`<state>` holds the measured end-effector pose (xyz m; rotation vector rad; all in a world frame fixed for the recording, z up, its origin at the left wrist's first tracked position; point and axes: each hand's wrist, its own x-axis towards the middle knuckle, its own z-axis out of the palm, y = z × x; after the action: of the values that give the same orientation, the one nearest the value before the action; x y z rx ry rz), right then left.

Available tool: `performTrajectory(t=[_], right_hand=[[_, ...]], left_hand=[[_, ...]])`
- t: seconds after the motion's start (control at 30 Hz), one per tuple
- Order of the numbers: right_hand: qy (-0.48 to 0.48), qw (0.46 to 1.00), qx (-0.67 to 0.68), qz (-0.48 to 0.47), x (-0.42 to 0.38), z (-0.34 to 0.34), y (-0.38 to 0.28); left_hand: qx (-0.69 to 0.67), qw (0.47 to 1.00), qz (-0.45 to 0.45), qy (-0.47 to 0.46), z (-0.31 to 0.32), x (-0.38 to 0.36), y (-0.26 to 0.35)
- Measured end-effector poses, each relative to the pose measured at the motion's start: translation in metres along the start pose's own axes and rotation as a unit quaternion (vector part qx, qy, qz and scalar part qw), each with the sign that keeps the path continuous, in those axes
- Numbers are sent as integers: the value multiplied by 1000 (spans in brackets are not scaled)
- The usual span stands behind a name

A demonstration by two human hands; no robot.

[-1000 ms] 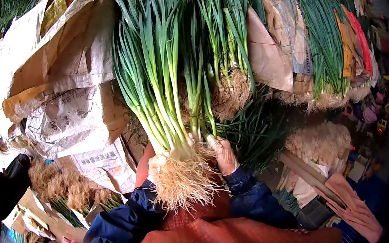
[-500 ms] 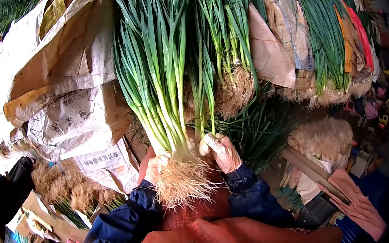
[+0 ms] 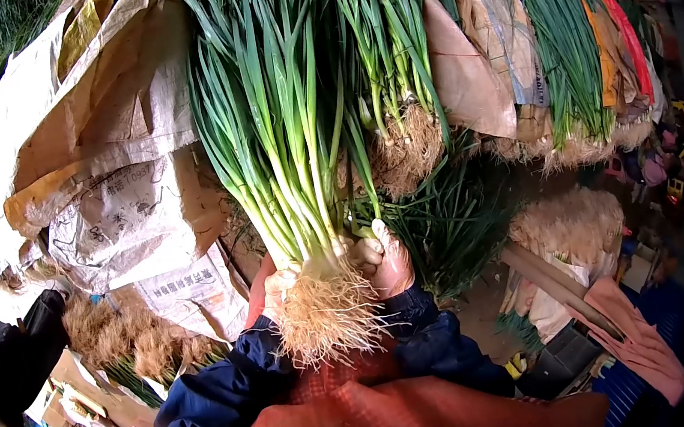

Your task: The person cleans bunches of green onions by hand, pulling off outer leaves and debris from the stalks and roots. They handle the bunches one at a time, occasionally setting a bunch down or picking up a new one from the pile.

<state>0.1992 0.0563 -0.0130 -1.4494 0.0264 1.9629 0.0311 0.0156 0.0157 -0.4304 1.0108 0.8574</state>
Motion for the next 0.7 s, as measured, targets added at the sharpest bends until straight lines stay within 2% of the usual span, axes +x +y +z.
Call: performTrajectory(t=[0.03, 0.07, 0.13, 0.2, 0.27, 0.3, 0.33, 0.37, 0.4, 0.47, 0.5, 0.57, 0.6, 0.67, 0.7], right_hand=[[22, 996, -79, 20, -18, 27, -21], [37, 989, -129, -56, 19, -22, 10], [97, 979, -154, -93, 26, -13, -2], [257, 929, -181, -198, 73, -79, 0], [143, 970, -190, -46, 66, -101, -29], [43, 971, -230, -49, 46, -60, -42], [-59, 921, -367, -120, 33, -26, -46], [-118, 920, -363, -94, 30, 13, -51], [-103, 887, -427, -141, 63, 5, -13], [-93, 882, -422, -188, 39, 35, -27], [-15, 874, -418, -247, 50, 10, 2], [40, 931, -286, -224, 15, 3, -6], [62, 930, -258, -254, -4, 12, -17], [9, 976, -81, -203, -27, 14, -35], [-27, 984, -11, -174, -28, 14, -41]], left_hand=[[56, 994, 72, 67, 5, -5, -6], [9, 998, 48, 25, -8, 2, -3], [-88, 994, -6, -70, -47, 22, 1], [-107, 990, -6, -89, -64, 27, 0], [-107, 990, 6, -94, -69, 27, 3], [-113, 989, 4, -100, -71, 27, 1], [-121, 988, -15, -98, -67, 23, 1], [-128, 987, -26, -98, -67, 24, 0], [-135, 986, -25, -98, -67, 24, -3], [-141, 984, -28, -101, -64, 21, -3], [-150, 982, -24, -110, -63, 19, -1], [-190, 970, -37, -146, -57, 12, 2], [-207, 966, -39, -152, -64, 14, 1], [-169, 985, 7, -35, -140, 60, -47], [-170, 985, -18, -23, -130, 52, -41]])
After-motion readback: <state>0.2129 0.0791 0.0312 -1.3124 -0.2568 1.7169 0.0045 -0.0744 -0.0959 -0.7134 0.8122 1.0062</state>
